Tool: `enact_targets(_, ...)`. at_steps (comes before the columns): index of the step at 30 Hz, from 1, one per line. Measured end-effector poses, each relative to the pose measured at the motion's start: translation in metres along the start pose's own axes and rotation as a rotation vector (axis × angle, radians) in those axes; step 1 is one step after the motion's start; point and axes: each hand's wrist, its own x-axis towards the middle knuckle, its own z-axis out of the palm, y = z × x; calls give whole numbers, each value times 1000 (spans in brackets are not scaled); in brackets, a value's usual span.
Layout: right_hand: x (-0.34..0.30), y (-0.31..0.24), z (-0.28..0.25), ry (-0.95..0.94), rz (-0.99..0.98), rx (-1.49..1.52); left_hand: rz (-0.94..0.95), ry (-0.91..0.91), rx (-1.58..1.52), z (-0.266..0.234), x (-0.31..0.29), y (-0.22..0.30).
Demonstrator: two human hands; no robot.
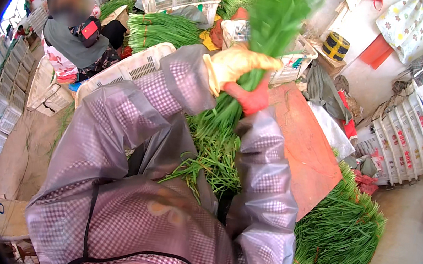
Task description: The person bundles bunches of green chives by hand, securing them with red elastic bands and placing them into white plastic crates.
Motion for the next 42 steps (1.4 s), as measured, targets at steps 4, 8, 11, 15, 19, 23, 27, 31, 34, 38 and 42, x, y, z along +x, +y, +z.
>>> enact_targets(4, -32, -20, -7, 70, 75, 695, 102, -259, 26, 18, 6, -8)
enact_targets(8, -49, 29, -66, 196, 214, 839, 387, -194, 520, 22, 16, -43)
enact_targets(11, -62, 29, -93, 272, 183, 832, 327, -477, 549, 7, -1, -110)
enact_targets(15, -80, 23, -123, 198, 88, 868, -375, -817, 402, -23, -42, -157)
enact_targets(19, -102, 69, -160, 191, 67, 1040, -331, -588, -186, -30, -84, -203)
enact_targets(23, -117, 80, -170, 121, -66, 1118, -287, -504, -230, -29, -99, -181)
enact_targets(27, -118, 71, -184, 152, -128, 1101, -306, -396, -148, -51, -106, -154)
enact_targets(31, -119, 74, -187, 150, -147, 1100, -222, -335, 259, -51, -91, -162)
enact_targets(34, -120, 78, -188, 119, -150, 1088, -118, -192, 385, -18, -65, -155)
enact_targets(38, -117, 79, -185, 53, -150, 1104, 146, -209, 768, 17, -46, -158)
enact_targets(42, -113, 79, -182, 21, -159, 1100, 194, -203, 762, 26, -35, -170)
